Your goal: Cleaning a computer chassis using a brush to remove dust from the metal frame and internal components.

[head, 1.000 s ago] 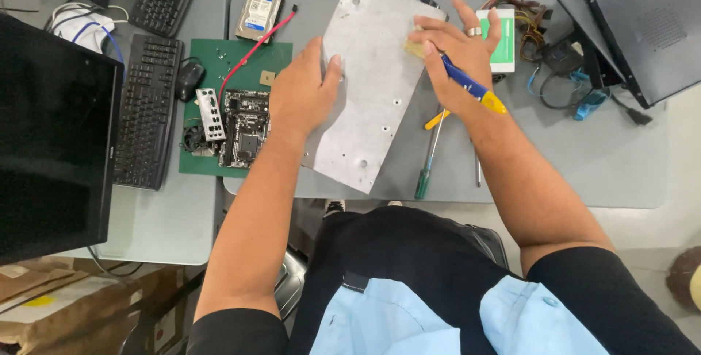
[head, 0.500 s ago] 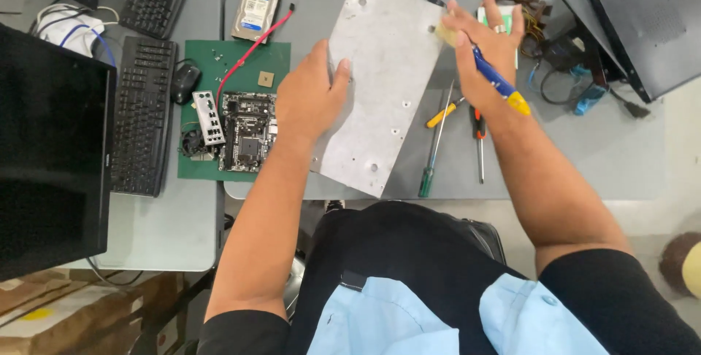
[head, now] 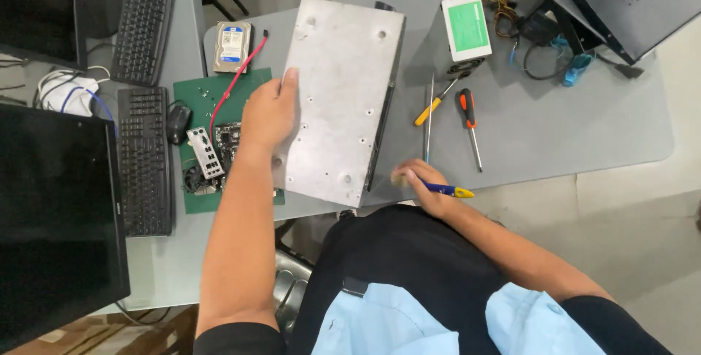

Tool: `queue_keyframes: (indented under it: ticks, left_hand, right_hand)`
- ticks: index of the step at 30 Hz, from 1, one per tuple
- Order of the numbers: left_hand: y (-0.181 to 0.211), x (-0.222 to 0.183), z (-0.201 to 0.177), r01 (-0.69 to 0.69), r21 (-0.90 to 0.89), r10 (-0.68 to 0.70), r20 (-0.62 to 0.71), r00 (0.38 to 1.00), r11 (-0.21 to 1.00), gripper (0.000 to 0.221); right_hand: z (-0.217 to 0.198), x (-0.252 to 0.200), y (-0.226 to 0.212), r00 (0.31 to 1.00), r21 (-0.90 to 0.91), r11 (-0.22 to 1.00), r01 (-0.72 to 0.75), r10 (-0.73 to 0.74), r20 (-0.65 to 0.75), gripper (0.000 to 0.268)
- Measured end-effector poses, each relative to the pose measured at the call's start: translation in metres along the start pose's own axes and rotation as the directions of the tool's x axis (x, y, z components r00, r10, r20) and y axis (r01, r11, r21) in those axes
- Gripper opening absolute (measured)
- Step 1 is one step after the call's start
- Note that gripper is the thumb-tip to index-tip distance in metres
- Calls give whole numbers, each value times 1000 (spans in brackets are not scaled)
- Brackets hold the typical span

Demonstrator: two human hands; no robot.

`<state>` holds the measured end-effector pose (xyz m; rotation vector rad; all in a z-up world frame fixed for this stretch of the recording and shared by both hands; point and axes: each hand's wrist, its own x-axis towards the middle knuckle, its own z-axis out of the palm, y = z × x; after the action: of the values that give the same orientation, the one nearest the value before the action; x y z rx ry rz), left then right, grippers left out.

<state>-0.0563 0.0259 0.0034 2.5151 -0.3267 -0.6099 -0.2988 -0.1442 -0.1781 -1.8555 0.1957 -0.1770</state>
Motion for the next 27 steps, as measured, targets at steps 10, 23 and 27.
queue_keyframes:
  ticks: [10,23,27]
  left_hand:
    - [-23,3,-28,-23,-269,9,-51,999,963,48]
    - [-41,-36,-32,52,-234,-69,-64,996,971,52]
    - [-59,-46,-31,-37,-324,5,-100,995,945,51]
  right_hand:
    - [-12,-35,30,810,105,821,-561,571,-135,46]
    - [3,-30,25,651,368,611,-701,759,-23,33]
    - [21,-9,37,661,523,570,-633,750,-17,38]
